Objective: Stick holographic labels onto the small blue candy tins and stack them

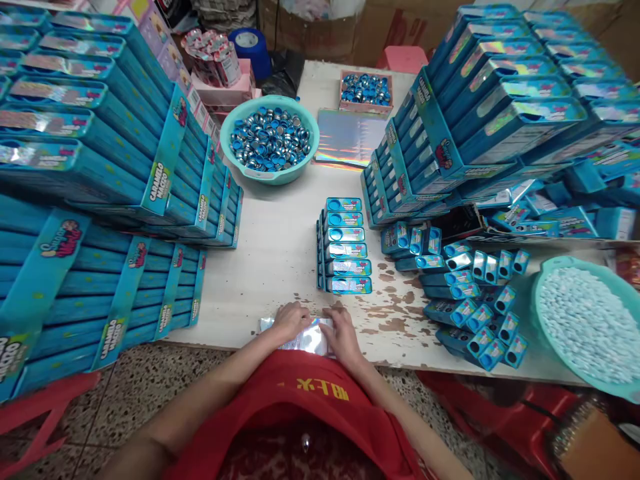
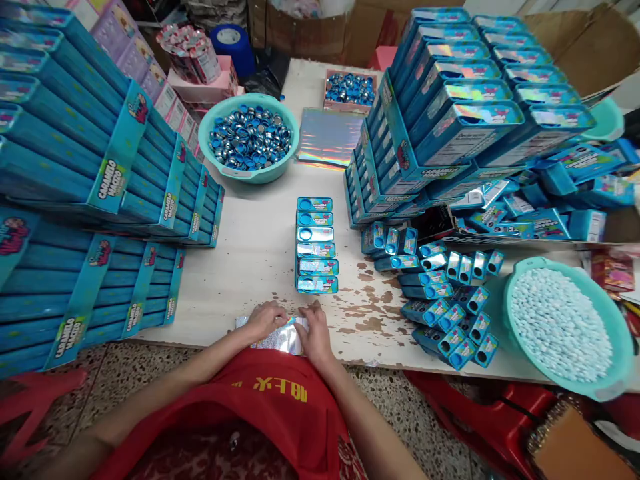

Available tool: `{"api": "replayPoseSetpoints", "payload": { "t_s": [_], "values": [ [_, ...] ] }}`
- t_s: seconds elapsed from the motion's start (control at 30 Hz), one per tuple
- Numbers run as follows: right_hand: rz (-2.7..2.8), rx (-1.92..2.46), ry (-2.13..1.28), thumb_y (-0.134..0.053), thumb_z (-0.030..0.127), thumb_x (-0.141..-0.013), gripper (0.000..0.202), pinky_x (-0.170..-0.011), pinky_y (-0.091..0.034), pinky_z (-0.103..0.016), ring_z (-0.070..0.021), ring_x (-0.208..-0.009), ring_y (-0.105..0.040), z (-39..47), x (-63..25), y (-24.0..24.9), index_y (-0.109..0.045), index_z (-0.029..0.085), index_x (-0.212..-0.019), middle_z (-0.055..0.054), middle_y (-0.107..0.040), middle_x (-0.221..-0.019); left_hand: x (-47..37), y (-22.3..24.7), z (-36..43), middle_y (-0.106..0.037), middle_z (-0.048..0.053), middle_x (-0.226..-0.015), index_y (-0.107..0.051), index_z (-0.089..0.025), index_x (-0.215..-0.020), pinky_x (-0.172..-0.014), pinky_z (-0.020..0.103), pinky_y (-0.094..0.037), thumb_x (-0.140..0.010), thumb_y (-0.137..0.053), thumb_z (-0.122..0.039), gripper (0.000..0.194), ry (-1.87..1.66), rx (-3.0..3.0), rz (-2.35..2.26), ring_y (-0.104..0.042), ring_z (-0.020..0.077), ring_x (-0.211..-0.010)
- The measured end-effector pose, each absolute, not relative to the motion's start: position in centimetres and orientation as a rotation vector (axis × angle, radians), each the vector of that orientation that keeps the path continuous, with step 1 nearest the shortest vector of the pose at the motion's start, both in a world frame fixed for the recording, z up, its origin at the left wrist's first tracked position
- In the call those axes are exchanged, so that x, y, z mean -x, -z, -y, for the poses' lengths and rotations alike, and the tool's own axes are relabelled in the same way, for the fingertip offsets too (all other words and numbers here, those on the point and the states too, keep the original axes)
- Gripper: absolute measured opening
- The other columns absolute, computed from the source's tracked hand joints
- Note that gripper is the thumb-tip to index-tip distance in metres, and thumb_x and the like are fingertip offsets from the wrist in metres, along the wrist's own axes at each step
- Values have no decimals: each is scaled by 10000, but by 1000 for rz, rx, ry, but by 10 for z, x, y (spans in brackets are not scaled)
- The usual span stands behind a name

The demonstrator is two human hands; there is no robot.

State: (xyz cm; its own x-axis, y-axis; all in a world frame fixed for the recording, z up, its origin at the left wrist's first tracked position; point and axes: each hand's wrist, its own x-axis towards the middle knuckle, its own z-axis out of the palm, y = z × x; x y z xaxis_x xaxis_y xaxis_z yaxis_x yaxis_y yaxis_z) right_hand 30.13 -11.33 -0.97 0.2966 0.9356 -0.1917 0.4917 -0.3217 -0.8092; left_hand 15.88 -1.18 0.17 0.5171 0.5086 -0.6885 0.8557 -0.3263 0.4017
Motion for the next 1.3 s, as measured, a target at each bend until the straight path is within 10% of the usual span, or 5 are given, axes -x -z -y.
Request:
{"api": "replayPoseSetpoints", "payload": {
  "t_s": [0.47, 0.8, 1.0, 1.3],
  "values": [
    [2236, 1979, -583, -456, 205, -886, 391, -776, -463, -418, -279, -1022, -526, 121, -298, 15, -500, 208, -1274, -142, -528, -1276, -166, 1, 7, -709, 46, -889, -697, -210, -782, -680, 258, -393, -789, -424, -231, 274, 560, -1844, -1160, -624, 201, -839],
    [2362, 1822, -669, -522, 169, -831, 415, -785, -423, -399, -277, -1015, -486, 120, -297, 18, -520, 186, -1246, -132, -567, -1200, -166, 7, 5, -708, 36, -859, -698, -221, -780, -653, 247, -390, -777, -454, -255, 246, 599, -1808, -1202, -621, 190, -842],
    [2142, 1851, -692, -494, 205, -870, 129, -727, -412, -334, -216, -862, -521, 120, -300, 14, -618, 201, -906, -75, -637, -934, -168, 5, 6, -706, 51, -885, -691, -210, -767, -682, 261, -404, -768, -450, -245, 244, 580, -1805, -1221, -621, 205, -868],
    [1576, 1725, -837, -532, 284, -861, 137, -619, -426, -262, -147, -680, -534, 97, -315, -88, -534, 208, -747, -6, -573, -695, -159, -20, 4, -669, 80, -935, -640, -167, -867, -817, 295, -430, -871, -338, -297, 329, 174, -1705, -1222, -591, 191, -923]
  ]
}}
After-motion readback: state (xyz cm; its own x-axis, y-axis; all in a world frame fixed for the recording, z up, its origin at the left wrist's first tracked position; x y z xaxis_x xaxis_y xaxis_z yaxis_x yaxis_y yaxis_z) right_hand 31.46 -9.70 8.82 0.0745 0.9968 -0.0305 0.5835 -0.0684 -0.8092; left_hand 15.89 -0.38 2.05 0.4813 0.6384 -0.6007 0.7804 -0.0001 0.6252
